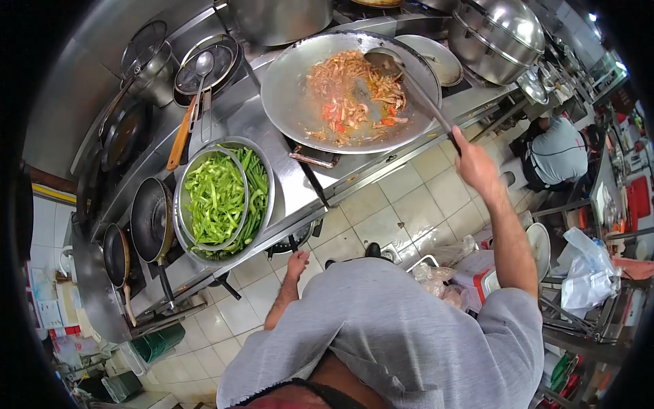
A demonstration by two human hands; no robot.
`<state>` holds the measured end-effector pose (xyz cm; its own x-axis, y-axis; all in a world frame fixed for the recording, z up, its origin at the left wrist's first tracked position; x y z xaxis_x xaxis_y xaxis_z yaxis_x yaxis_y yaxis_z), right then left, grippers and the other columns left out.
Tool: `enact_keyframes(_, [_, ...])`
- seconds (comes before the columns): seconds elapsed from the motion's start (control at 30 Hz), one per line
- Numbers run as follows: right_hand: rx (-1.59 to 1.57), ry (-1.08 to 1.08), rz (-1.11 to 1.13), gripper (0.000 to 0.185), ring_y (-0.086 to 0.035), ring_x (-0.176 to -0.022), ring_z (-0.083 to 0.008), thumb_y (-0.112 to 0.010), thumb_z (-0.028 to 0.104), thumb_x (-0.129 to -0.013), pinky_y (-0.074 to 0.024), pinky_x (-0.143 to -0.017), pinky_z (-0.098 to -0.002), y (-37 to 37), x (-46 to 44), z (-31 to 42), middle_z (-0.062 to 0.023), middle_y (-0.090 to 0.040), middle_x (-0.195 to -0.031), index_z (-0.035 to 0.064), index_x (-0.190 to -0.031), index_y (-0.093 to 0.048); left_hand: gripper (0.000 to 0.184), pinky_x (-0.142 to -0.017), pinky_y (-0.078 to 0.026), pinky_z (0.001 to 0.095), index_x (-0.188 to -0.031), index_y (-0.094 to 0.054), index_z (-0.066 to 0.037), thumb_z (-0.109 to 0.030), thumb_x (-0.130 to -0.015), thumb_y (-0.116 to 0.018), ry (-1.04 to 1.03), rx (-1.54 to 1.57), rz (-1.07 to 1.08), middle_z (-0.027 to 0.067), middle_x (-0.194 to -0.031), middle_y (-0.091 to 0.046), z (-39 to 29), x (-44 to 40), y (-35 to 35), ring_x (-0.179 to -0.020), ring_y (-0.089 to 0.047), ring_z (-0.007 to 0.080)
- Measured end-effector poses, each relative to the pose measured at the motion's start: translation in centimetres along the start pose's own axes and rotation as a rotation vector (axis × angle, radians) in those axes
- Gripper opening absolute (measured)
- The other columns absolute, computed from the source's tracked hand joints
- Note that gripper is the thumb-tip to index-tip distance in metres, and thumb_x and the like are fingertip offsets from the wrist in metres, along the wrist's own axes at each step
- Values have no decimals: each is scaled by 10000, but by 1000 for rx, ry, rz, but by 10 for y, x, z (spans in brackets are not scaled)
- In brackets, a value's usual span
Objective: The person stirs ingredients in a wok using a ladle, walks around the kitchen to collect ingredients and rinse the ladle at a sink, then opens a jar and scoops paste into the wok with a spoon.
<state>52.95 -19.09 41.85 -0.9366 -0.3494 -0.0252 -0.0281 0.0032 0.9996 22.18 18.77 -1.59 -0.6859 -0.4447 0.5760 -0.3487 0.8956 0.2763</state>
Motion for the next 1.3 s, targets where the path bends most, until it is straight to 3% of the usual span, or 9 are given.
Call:
enact_keyframes(0.07, [-377,152,-195,617,-604,-663,-336,-533,62,-755,-479,-597,-424,-26,34,-1,-208,-591,-747,46,-1339,-336,365,-551,-458,279,-972,-605,35,-279,-789,-640,100,-14,-20,88,-763,-622,18,12,0,-616,-573,132])
enact_keyframes(0.13, [-842,-304,272,635,-556,-491,-211,-529,51,-756,-434,-454,-348,-2,69,35,-131,-545,-666,-17,-1346,-305,359,-551,-476,286,-847,-623,33,-322,-795,-619,143,-31,-62,96,-658,-608,51,19,10,-581,-586,144])
enact_keyframes(0.27, [-1109,-230,273,640,-447,-381,-89,-530,45,-756,-338,-350,-253,11,58,25,-46,-482,-604,13,-1357,-316,403,-524,-478,306,-643,-581,-14,-378,-816,-560,61,-458,220,102,-534,-563,104,21,36,-505,-571,174])
enact_keyframes(0.33, [-935,-224,248,655,-514,-432,-171,-520,48,-746,-402,-413,-294,-4,36,22,-82,-524,-600,41,-1366,-309,425,-506,-475,317,-598,-559,-29,-391,-821,-541,-96,-715,354,104,-507,-548,102,15,37,-480,-561,184])
enact_keyframes(0.47, [-436,-13,-83,598,-607,-767,-356,-495,58,-740,-477,-671,-441,-11,-33,32,-209,-625,-823,102,-1322,-363,327,-492,-450,313,-638,-543,-31,-313,-789,-613,206,-123,-20,81,-563,-548,67,25,36,-478,-525,165])
enact_keyframes(0.7, [-113,189,6,572,-594,-769,-344,-472,42,-756,-482,-685,-437,-20,-3,53,-176,-587,-861,173,-1308,-400,359,-555,-470,294,-941,-596,16,-293,-771,-660,176,8,8,80,-757,-599,23,16,-1,-608,-568,155])
enact_keyframes(0.87, [-152,225,48,642,-561,-790,-331,-603,50,-687,-455,-721,-419,99,82,4,-139,-570,-804,189,-1294,-443,482,-589,-489,283,-1090,-557,48,-300,-773,-658,228,-55,105,108,-873,-613,37,19,4,-677,-594,168])
enact_keyframes(1.03, [-61,114,221,644,-562,-701,-330,-658,55,-623,-451,-644,-419,147,125,-1,-136,-553,-733,189,-1238,-522,335,-389,-419,315,-600,-500,-51,-294,-775,-649,279,-122,0,69,-532,-515,62,31,23,-440,-517,165])
enact_keyframes(1.3, [-348,96,25,611,-597,-763,-319,-590,101,-738,-468,-699,-419,-9,25,32,-172,-606,-826,185,-1316,-413,320,-520,-469,300,-825,-593,12,-301,-781,-643,158,-126,26,81,-661,-588,31,9,4,-562,-566,163])
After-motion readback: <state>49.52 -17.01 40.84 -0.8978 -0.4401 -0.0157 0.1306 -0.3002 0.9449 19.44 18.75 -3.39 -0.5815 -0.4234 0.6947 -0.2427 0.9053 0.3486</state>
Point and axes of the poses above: each hand's wrist, its own x-axis away from the middle knuckle, its own y-axis out of the back of the hand, z = x × y, the point moved 4 cm from there along -x, towards the middle knuckle
